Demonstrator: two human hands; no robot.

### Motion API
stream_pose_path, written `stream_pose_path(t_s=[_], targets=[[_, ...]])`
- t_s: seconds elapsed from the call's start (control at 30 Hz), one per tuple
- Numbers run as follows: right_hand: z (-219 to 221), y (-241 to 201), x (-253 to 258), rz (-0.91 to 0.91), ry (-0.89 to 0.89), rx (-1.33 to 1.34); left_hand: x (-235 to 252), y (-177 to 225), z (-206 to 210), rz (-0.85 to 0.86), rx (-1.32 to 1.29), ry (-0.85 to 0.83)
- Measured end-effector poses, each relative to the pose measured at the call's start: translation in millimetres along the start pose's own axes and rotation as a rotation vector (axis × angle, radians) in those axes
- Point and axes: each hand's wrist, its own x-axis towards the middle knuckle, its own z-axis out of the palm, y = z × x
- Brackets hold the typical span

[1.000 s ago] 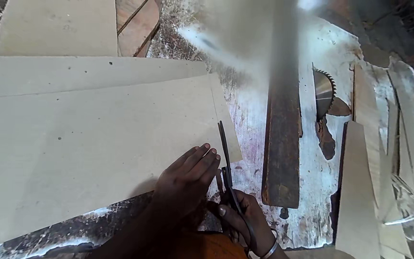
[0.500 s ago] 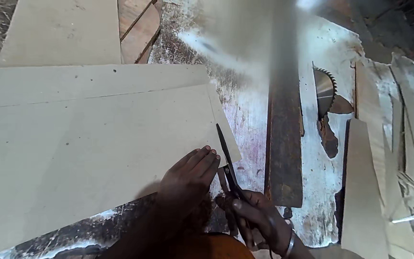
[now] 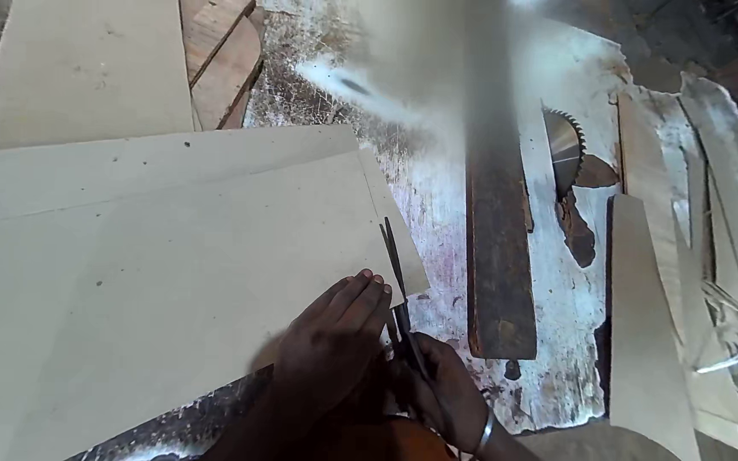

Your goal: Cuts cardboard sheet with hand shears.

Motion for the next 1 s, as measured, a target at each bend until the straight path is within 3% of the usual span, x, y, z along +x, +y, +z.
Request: stream_pose_path(t_s=[0.17, 1.0], targets=[[0, -7, 1, 0.014, -0.078, 0.250, -2, -3, 2, -0.009, -0.070, 0.041], [-11, -6, 8, 0.123, -0.043, 0.242, -15, 3, 8, -0.017, -0.188, 0.090]])
